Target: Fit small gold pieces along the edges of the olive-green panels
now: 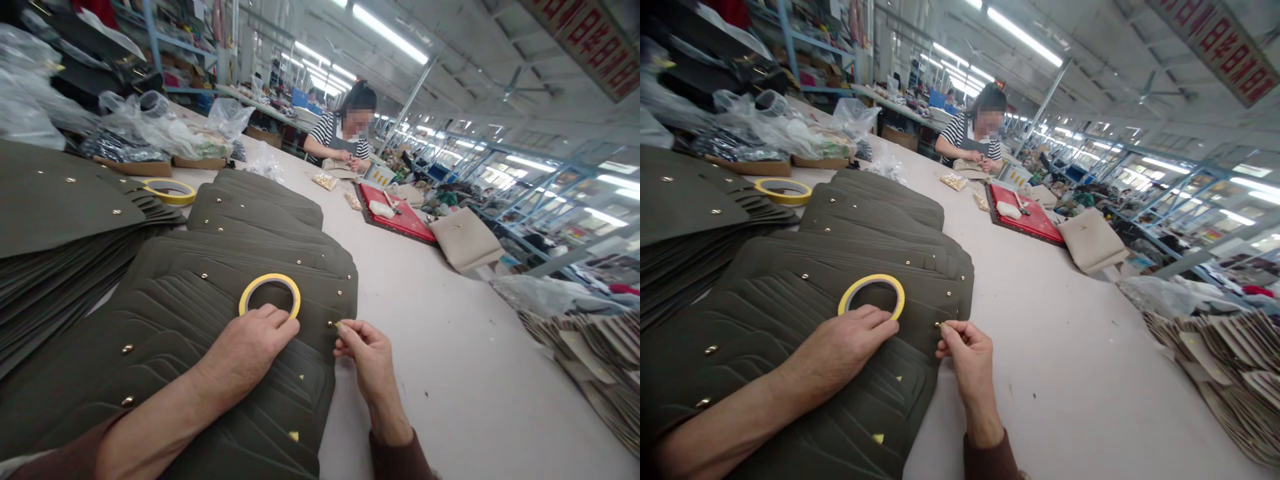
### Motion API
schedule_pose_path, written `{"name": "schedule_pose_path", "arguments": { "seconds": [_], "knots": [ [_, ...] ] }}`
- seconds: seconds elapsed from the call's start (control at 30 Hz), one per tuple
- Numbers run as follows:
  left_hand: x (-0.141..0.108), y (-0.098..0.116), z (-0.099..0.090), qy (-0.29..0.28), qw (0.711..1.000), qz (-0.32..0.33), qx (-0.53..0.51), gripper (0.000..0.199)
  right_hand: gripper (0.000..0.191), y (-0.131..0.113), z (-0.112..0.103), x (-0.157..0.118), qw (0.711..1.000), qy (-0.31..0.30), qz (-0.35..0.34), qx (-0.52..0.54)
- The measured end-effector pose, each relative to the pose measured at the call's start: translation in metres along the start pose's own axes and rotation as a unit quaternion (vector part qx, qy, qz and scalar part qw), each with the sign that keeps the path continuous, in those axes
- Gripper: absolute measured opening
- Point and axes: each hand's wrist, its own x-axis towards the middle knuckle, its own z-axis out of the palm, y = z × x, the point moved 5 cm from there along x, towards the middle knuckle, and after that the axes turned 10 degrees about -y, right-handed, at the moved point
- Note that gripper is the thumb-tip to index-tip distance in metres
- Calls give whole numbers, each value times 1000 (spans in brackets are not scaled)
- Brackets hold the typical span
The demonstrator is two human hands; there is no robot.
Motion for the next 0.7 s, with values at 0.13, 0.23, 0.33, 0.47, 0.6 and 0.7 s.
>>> {"name": "schedule_pose_path", "arguments": {
  "seconds": [0.13, 0.23, 0.33, 0.47, 0.6, 0.7],
  "knots": [
    [-3, 6, 1, -27, 999, 13, 12, 12, 32, 2, 1, -1, 997, -27, 38, -55],
    [-4, 7, 1, -19, 1000, 19, 12, 11, 30, 4, 4, -2, 991, -49, 55, -108],
    [-5, 5, 3, -11, 1000, 21, 6, 11, 26, 4, 6, -3, 982, -56, 55, -171],
    [-4, 5, 4, -9, 1000, 20, 7, 11, 22, -1, 12, -4, 959, -59, 8, -278],
    [-5, 5, 5, -13, 1000, 19, 5, 11, 20, -6, 19, -5, 930, -42, -50, -361],
    [-5, 4, 5, -17, 1000, 21, -2, 12, 15, -8, 17, -7, 918, -8, -66, -390]
  ]
}}
